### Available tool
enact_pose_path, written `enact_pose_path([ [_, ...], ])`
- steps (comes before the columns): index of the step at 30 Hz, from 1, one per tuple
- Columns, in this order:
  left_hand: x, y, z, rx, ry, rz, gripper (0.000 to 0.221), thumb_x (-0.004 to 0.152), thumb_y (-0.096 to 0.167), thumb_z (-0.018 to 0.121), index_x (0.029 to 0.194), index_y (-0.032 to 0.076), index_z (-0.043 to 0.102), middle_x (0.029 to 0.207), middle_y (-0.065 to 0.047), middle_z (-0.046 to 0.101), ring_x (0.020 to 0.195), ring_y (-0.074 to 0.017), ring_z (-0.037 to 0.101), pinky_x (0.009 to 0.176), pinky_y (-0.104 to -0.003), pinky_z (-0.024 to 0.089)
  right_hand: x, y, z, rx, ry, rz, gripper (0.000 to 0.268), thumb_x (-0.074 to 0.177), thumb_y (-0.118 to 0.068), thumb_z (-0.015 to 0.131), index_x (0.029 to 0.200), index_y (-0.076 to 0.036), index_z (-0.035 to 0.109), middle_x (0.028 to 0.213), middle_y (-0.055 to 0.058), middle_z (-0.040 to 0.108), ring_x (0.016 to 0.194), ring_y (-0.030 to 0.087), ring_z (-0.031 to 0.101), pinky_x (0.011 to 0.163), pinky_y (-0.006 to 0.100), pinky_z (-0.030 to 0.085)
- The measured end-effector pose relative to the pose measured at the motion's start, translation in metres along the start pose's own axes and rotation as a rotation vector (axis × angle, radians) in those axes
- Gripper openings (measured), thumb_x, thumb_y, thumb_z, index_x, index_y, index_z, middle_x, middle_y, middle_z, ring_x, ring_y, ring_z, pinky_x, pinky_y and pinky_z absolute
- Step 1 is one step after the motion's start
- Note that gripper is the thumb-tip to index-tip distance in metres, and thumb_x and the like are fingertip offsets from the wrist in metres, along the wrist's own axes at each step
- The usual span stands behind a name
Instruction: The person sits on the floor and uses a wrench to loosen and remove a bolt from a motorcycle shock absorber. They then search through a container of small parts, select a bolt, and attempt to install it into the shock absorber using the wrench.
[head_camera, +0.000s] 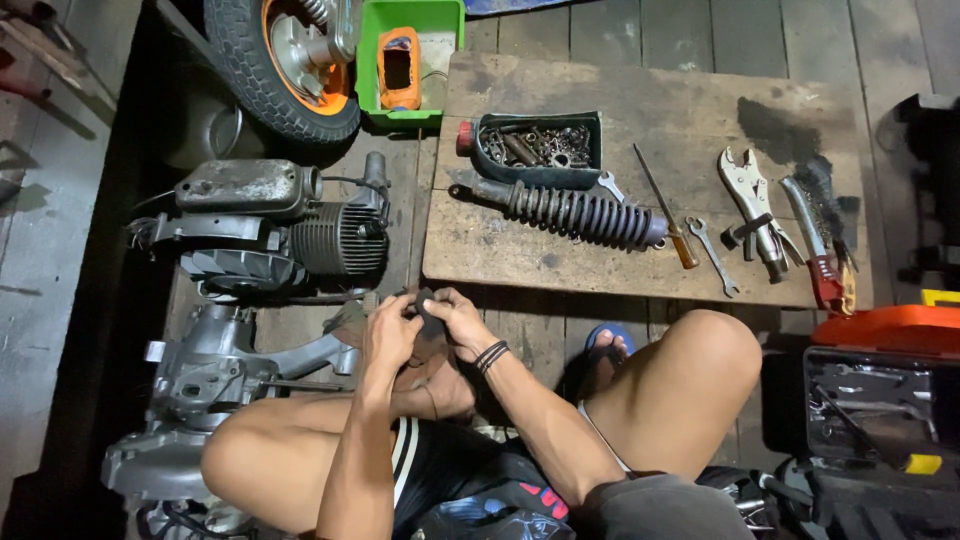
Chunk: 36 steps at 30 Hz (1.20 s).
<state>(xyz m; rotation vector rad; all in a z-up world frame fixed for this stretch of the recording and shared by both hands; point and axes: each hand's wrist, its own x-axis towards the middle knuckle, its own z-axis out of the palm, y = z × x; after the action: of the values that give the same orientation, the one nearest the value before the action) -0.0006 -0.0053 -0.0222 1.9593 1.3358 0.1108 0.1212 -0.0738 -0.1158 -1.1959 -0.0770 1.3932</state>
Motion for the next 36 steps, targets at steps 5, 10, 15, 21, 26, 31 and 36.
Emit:
enact_pose_path([
  [5, 0.002, -0.005, -0.004, -0.035, 0.023, -0.019, 0.031, 0.088, 0.021, 0.071, 0.118, 0.017, 0.075, 0.109, -0.009, 0.072, 0.105, -0.0342, 0.071, 0.092, -0.048, 0.058, -0.005, -0.011, 0.007, 0.024, -0.047, 0.051, 0.024, 0.093, -0.017, 0.074, 0.113, -0.008, 0.065, 0.084, 0.001, 0.062, 0.077, 0.013, 0.065, 0.062, 0.024, 0.057],
  [10, 0.000, -0.001, -0.014, -0.134, -0.025, -0.069, 0.033, 0.084, 0.023, 0.072, 0.117, 0.019, 0.073, 0.107, -0.012, 0.073, 0.107, -0.0398, 0.069, 0.091, -0.057, 0.056, -0.021, -0.020, 0.014, 0.018, -0.094, 0.092, 0.031, 0.091, -0.015, 0.075, 0.120, -0.009, 0.064, 0.086, 0.002, 0.064, 0.076, 0.013, 0.066, 0.060, 0.024, 0.060],
  [15, -0.006, 0.009, -0.027, 0.073, -0.064, -0.141, 0.021, 0.085, 0.031, 0.071, 0.105, 0.026, 0.071, 0.107, 0.000, 0.078, 0.111, -0.0331, 0.070, 0.094, -0.052, 0.054, -0.032, -0.029, 0.022, 0.034, -0.062, 0.148, 0.041, 0.089, -0.017, 0.078, 0.126, -0.010, 0.064, 0.095, 0.004, 0.066, 0.077, 0.013, 0.066, 0.064, 0.025, 0.062],
  [21, -0.011, 0.021, -0.034, 0.299, 0.032, 0.043, 0.025, 0.088, 0.036, 0.075, 0.112, 0.029, 0.074, 0.114, 0.003, 0.076, 0.113, -0.0284, 0.069, 0.105, -0.045, 0.050, -0.014, -0.013, 0.016, 0.057, -0.067, 0.255, 0.040, 0.095, -0.025, 0.072, 0.131, -0.011, 0.065, 0.093, 0.001, 0.066, 0.069, 0.008, 0.065, 0.056, 0.023, 0.061],
  [26, -0.015, 0.020, -0.035, 0.291, 0.031, 0.044, 0.028, 0.083, 0.039, 0.079, 0.108, 0.027, 0.076, 0.113, 0.002, 0.072, 0.109, -0.0306, 0.069, 0.099, -0.047, 0.053, 0.004, -0.001, 0.005, -0.067, -0.076, 0.133, 0.038, 0.092, -0.020, 0.074, 0.127, -0.008, 0.065, 0.087, 0.001, 0.060, 0.070, 0.009, 0.059, 0.053, 0.019, 0.050],
  [31, -0.018, 0.022, -0.046, 0.376, 0.021, 0.069, 0.029, 0.085, 0.048, 0.075, 0.104, 0.025, 0.078, 0.101, -0.001, 0.075, 0.102, -0.0283, 0.072, 0.096, -0.043, 0.053, 0.021, 0.022, 0.005, -0.147, -0.056, -0.017, 0.033, 0.090, -0.016, 0.079, 0.119, -0.005, 0.070, 0.087, 0.006, 0.071, 0.078, 0.014, 0.064, 0.065, 0.028, 0.057],
  [36, -0.027, 0.027, -0.077, 0.162, 0.042, -0.106, 0.028, 0.092, 0.039, 0.071, 0.117, 0.026, 0.074, 0.108, -0.005, 0.076, 0.111, -0.0332, 0.069, 0.095, -0.048, 0.053, 0.017, 0.019, 0.022, -0.069, 0.064, -0.042, 0.037, 0.096, -0.020, 0.073, 0.126, 0.000, 0.063, 0.095, 0.009, 0.070, 0.085, 0.018, 0.068, 0.069, 0.033, 0.060],
])
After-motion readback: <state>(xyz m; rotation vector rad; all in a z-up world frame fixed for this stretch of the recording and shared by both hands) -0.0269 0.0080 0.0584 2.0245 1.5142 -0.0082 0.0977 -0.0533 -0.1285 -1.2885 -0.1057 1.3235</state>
